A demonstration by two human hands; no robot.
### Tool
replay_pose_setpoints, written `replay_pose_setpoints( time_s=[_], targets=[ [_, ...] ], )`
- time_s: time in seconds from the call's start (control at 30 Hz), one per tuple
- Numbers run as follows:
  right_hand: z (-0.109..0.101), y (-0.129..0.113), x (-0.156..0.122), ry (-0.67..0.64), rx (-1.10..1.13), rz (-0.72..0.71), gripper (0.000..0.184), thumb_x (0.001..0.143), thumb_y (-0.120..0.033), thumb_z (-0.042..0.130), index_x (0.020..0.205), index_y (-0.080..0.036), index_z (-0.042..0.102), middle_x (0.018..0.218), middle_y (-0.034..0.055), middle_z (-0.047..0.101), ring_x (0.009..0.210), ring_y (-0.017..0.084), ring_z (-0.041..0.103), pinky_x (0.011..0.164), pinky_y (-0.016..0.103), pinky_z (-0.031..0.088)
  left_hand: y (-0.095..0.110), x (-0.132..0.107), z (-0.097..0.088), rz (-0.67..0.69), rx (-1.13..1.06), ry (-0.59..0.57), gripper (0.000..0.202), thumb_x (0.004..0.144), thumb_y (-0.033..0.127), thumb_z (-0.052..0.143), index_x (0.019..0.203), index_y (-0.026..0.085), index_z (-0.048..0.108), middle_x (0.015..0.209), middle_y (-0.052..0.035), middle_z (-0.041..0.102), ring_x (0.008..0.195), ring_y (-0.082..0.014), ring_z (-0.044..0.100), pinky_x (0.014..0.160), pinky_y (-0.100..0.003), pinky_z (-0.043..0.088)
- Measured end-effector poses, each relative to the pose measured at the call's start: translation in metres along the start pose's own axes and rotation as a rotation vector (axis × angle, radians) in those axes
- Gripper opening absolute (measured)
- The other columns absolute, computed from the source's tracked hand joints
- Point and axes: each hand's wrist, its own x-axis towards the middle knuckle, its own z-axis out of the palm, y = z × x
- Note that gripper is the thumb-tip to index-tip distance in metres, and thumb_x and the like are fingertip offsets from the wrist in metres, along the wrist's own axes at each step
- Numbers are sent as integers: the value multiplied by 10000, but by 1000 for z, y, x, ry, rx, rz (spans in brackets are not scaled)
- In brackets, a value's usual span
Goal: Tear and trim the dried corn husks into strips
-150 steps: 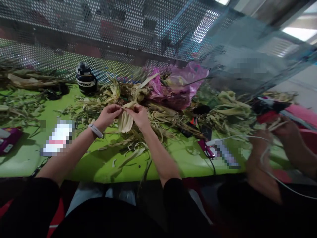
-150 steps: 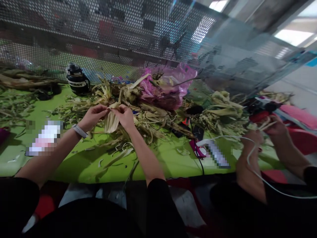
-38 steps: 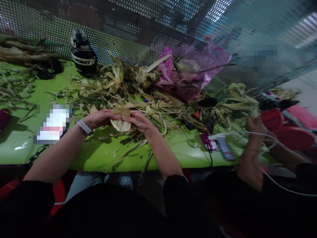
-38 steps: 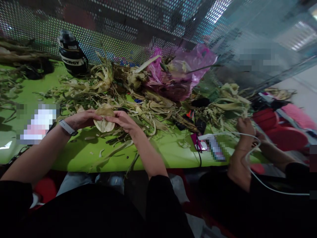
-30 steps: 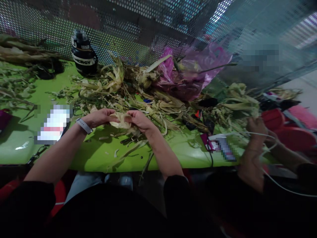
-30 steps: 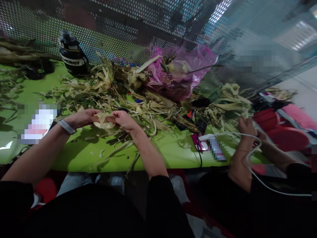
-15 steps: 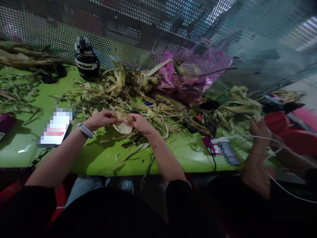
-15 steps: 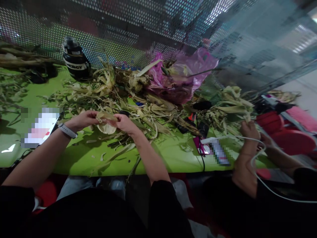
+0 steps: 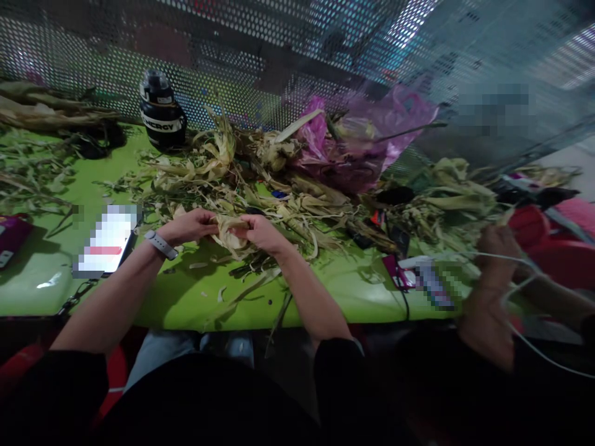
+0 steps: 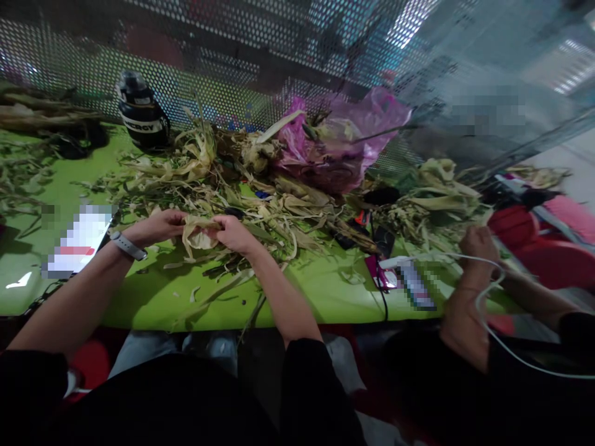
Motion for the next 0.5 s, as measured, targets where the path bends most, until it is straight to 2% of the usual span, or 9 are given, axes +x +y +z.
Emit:
replay_pose_setpoints(
  time_s=[0.13,0.37,0.5],
  targets=[
    [-2,-1,-1,-29,1,-3,407,568,-412,825,806,-136,644,679,-33,592,605,84,493,608,221,416,5,-1,0,21,78,32,217,758,347,619,811,141,662,674,1,603,584,-97,495,550,-199,379],
    [-4,-3,-3,-58,-120,-53,314,625,-390,751,728,-145,582,623,-62,495,583,64,399,572,205,325,10,-4,-1,-38,117,-38,199,718,324,608,761,138,664,595,11,583,534,-97,475,525,-202,367],
    [-2,-2,-3,-40,-181,-80,281,661,-398,693,752,-154,588,643,-49,494,603,82,401,582,219,324,6,-2,-1,6,146,-22,179,707,297,606,772,146,674,621,11,593,557,-99,480,541,-201,367]
  ],
)
